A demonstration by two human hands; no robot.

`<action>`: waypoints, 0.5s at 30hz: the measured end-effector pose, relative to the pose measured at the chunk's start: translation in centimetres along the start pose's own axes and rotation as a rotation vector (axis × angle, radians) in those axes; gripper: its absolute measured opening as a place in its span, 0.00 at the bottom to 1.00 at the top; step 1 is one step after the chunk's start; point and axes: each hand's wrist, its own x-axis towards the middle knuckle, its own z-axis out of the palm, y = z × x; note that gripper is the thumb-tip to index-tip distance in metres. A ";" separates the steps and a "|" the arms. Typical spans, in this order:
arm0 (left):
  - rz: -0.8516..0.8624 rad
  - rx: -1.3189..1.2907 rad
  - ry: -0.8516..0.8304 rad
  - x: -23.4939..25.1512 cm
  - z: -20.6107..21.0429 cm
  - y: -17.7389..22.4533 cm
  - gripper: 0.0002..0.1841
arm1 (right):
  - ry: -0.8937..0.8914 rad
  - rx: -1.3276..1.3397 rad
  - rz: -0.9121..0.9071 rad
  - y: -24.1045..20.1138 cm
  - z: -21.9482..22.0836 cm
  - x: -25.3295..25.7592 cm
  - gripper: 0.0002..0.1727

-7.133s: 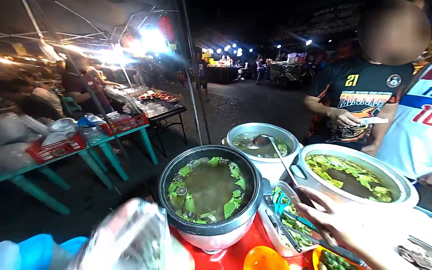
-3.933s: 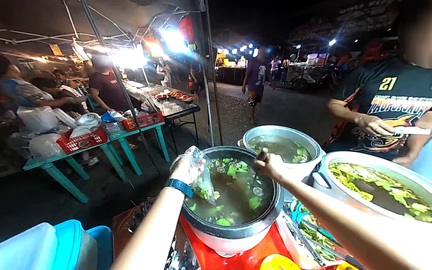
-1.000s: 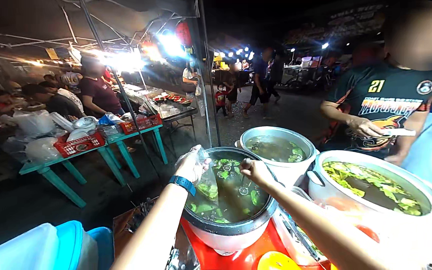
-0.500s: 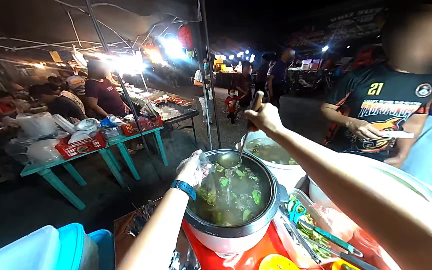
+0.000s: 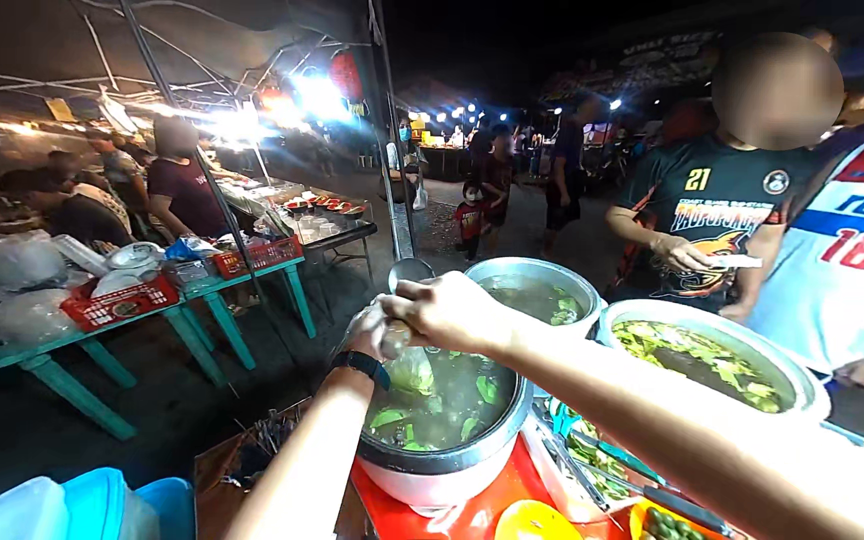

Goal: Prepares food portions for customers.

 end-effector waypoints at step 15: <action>-0.238 -0.038 0.132 -0.2 -1.2 3.1 0.20 | -0.327 0.357 0.846 2.2 12.6 -15.7 0.12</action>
